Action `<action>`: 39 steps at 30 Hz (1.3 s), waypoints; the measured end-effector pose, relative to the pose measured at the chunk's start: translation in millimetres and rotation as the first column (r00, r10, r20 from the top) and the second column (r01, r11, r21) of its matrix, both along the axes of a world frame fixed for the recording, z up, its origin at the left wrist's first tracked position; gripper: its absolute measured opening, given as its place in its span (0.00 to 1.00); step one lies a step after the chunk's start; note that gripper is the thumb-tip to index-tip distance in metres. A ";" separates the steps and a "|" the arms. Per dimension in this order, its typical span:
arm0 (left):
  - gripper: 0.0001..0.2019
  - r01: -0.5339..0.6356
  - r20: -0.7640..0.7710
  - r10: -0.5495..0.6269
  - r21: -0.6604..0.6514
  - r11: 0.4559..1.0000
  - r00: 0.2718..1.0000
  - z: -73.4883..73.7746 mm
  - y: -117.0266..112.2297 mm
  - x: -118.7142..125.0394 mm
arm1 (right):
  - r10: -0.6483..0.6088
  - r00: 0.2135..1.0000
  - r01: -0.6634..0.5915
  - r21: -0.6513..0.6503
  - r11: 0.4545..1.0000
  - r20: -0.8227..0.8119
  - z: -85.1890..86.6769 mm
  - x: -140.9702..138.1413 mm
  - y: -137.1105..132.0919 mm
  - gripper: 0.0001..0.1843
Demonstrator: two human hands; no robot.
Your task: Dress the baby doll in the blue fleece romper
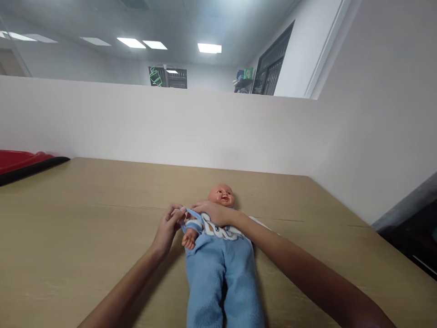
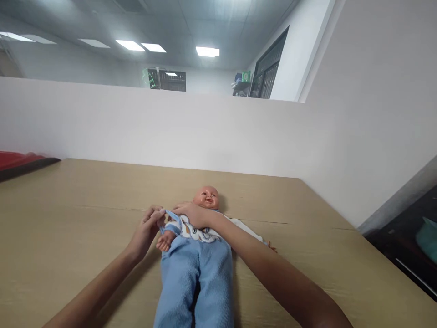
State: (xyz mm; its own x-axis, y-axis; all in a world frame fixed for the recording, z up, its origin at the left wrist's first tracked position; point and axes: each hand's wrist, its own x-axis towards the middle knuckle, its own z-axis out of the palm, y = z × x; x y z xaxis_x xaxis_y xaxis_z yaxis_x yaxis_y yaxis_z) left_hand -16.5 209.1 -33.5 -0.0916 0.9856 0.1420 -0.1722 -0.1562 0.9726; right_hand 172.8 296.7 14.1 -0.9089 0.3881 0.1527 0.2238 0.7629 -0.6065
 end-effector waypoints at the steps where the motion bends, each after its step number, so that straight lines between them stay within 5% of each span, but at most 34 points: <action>1: 0.22 0.038 -0.011 -0.038 -0.029 0.999 0.999 -1.7 5.8 -1.2 | 0.000 1.000 0.000 -0.028 1.000 0.006 2.1 -1.1 -0.6 0.12; 5: 0.27 0.058 -0.085 -0.064 -0.070 0.996 0.994 -10.9 16.6 -1.9 | -0.088 0.995 0.094 -0.135 0.986 0.055 14.4 0.5 -4.2 0.12; 9: 0.28 0.014 -0.200 -0.034 -0.099 0.995 0.979 -3.9 4.5 -7.7 | -0.252 0.958 0.272 -0.153 0.950 0.140 25.8 1.6 -6.8 0.21; 12: 0.30 0.036 -0.334 -0.096 -0.181 0.983 0.938 6.2 -12.3 -14.6 | -0.389 0.895 0.412 -0.069 0.908 0.217 27.6 -9.0 -11.9 0.18; 16: 0.33 0.099 -0.547 -0.314 -0.385 0.918 0.776 11.9 -30.2 -17.3 | -0.525 0.810 0.517 0.105 0.850 0.259 21.9 -34.2 -30.2 0.13; 19: 0.28 0.032 -0.784 -0.209 -0.235 0.972 0.584 14.3 -40.5 -9.8 | -0.554 0.789 0.516 0.204 0.832 0.265 17.5 -50.1 -41.0 0.09; 24: 0.28 0.044 -1.000 0.008 0.008 0.999 0.008 19.2 -65.4 5.8 | -0.659 0.695 0.566 0.347 0.748 0.288 14.9 -52.1 -30.1 0.12; 27: 0.25 0.083 -0.988 0.037 0.025 0.996 -0.150 20.6 -75.4 -3.3 | -0.727 0.614 0.599 0.418 0.683 0.308 15.3 -42.4 -20.4 0.14; 31: 0.18 -0.016 -0.975 0.033 0.037 0.999 -0.222 20.1 -69.5 -34.3 | -0.784 0.542 0.637 0.459 0.619 0.305 18.9 -26.2 -19.6 0.13; 39: 0.21 -0.041 -0.991 -0.050 -0.046 0.998 -0.123 10.8 -47.5 -49.5 | -0.777 0.582 0.710 0.317 0.629 0.238 25.4 7.3 -23.8 0.13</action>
